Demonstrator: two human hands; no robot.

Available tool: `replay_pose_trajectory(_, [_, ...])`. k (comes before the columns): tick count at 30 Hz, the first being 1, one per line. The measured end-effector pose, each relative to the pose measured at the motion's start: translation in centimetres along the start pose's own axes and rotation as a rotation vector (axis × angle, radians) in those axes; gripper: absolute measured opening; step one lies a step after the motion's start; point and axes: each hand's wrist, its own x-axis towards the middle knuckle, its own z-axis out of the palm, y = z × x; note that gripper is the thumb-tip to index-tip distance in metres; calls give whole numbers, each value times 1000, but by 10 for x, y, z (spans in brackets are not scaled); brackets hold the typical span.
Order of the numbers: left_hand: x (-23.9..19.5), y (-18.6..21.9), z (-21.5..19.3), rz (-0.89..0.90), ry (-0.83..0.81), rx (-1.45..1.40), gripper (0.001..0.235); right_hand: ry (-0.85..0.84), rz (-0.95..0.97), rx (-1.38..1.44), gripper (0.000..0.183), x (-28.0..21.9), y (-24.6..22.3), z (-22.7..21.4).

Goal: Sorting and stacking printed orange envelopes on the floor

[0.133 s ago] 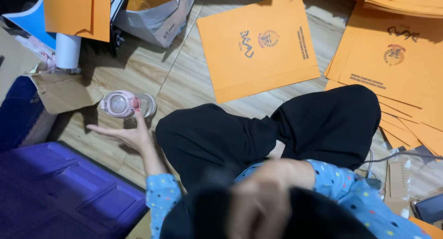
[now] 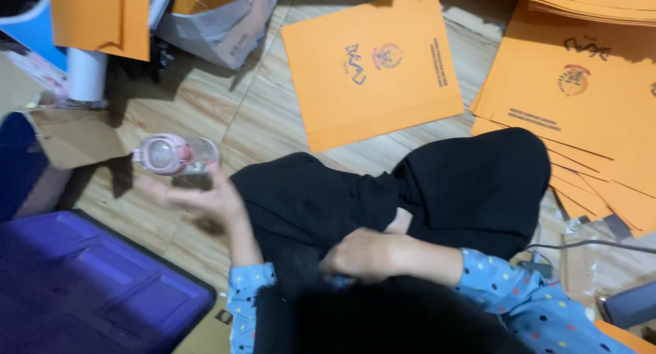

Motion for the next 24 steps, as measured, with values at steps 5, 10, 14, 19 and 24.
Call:
replay_pose_trajectory(5, [-59,80,75,-53,-460,-65,55,-112,585,-452,40,-52,-16,-46])
replay_pose_trajectory(10, [-139,91,163,393,-1249,158,66,-49,343,24,56,-97,12,-57])
replay_pose_trajectory(14, [-152,78,203,531,-1318,328,74,-98,489,146,24,-120,57,-29])
replay_pose_trajectory(19, [-169,39,214,644,-1257,406,67,440,378,244,29,-150,49,-84])
replay_pose_trajectory(24, [-172,30,209,720,-1163,353,54,973,615,172,36,-203,170,-102])
